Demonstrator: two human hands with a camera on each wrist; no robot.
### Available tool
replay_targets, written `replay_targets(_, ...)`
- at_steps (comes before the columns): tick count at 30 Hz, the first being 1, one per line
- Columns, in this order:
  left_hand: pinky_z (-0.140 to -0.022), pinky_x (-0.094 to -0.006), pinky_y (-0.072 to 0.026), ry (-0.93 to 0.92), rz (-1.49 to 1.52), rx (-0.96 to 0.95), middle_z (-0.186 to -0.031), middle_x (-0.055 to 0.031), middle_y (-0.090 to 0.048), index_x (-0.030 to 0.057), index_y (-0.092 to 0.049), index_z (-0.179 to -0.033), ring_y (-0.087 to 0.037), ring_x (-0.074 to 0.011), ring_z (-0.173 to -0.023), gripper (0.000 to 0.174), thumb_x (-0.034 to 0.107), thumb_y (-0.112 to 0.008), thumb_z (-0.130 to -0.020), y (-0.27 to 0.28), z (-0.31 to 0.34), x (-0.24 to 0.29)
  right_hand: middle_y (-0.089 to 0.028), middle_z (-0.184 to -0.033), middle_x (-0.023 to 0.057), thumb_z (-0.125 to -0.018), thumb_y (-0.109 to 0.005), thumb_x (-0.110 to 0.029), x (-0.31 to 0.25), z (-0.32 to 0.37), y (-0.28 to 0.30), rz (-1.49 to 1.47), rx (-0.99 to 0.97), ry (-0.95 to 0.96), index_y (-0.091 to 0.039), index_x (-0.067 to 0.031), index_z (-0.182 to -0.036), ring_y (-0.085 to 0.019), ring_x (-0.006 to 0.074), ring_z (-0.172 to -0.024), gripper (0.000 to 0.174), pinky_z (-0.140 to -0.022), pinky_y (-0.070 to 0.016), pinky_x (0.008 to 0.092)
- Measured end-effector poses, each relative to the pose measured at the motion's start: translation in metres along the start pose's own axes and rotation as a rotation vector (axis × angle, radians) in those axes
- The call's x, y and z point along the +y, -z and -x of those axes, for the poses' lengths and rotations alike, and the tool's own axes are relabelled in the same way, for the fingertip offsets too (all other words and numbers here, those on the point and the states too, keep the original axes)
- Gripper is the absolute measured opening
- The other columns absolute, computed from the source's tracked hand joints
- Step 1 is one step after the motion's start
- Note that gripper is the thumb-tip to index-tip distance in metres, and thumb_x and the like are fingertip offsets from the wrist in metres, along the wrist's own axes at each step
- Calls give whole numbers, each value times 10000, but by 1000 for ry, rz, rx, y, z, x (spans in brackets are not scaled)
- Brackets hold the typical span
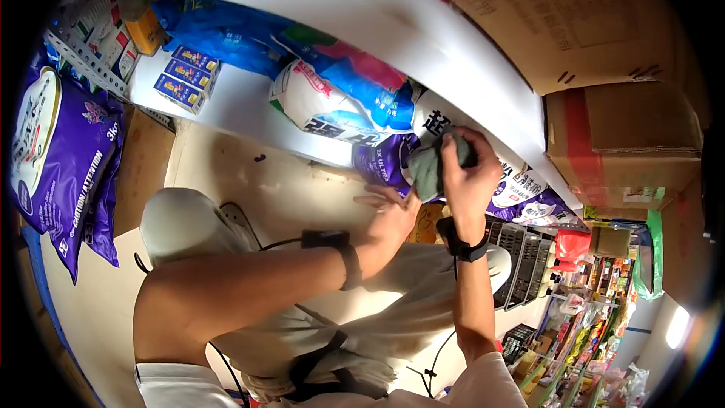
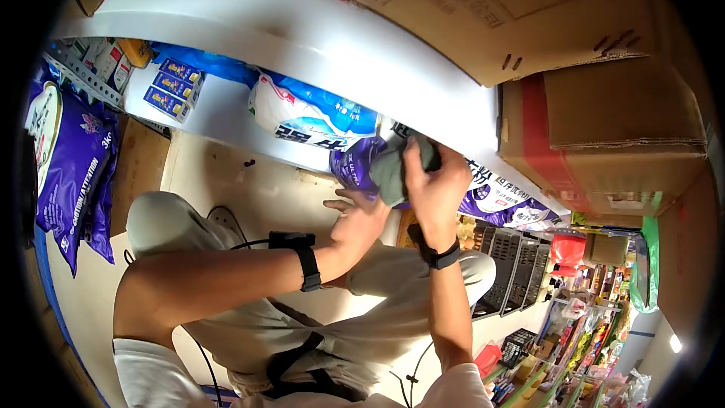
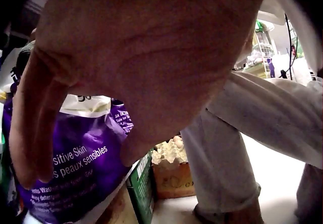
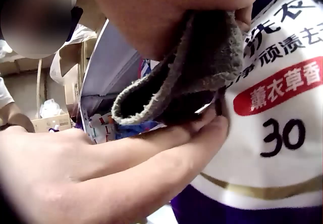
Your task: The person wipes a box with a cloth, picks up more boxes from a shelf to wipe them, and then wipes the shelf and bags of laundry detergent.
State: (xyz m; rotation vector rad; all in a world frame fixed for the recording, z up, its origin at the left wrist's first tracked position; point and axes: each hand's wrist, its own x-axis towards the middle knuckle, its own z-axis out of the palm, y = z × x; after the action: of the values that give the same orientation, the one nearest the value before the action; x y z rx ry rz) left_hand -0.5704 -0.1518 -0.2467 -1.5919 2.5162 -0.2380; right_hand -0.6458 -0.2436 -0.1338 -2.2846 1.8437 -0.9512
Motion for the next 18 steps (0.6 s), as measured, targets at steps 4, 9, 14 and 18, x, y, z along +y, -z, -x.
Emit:
replay_targets(4,-586,-657,-652,69,6,132,-1757,-252,-290,17,-424,-1675,-729,-537,-889,729,134,-568,-969,0,4,-3,-828,-1008,134,-965,-820,-171,15,-2,15,-80,98,-60,-812,33,-1126,-760,187,-946,260,-908,-579,334)
replay_targets(9,-553,-631,-657,127,-32,148,-1641,-285,-399,13,-550,-1549,-728,-446,-741,593,182,-612,-984,1,0,2,-819,-997,122,-956,-828,-147,10,0,17,-108,55,-15,-815,38,-1098,-746,180,-921,234,-899,-571,321)
replay_targets(14,-565,-667,-651,81,76,74,-1679,-230,-365,-1,-479,-1601,-693,-418,-757,655,133,-584,-968,4,-1,5,-818,-1005,163,-961,-818,-176,14,-14,-3,31,33,131,-818,19,-1108,-771,241,-888,245,-869,-587,344)
replay_targets(18,-559,-685,-644,42,79,55,-1666,-194,-372,0,-472,-1614,-667,-380,-766,667,139,-580,-971,-7,-1,6,-808,-1012,192,-948,-809,-189,2,-15,-3,203,-79,181,-821,-3,-1090,-786,342,-890,235,-857,-600,378)
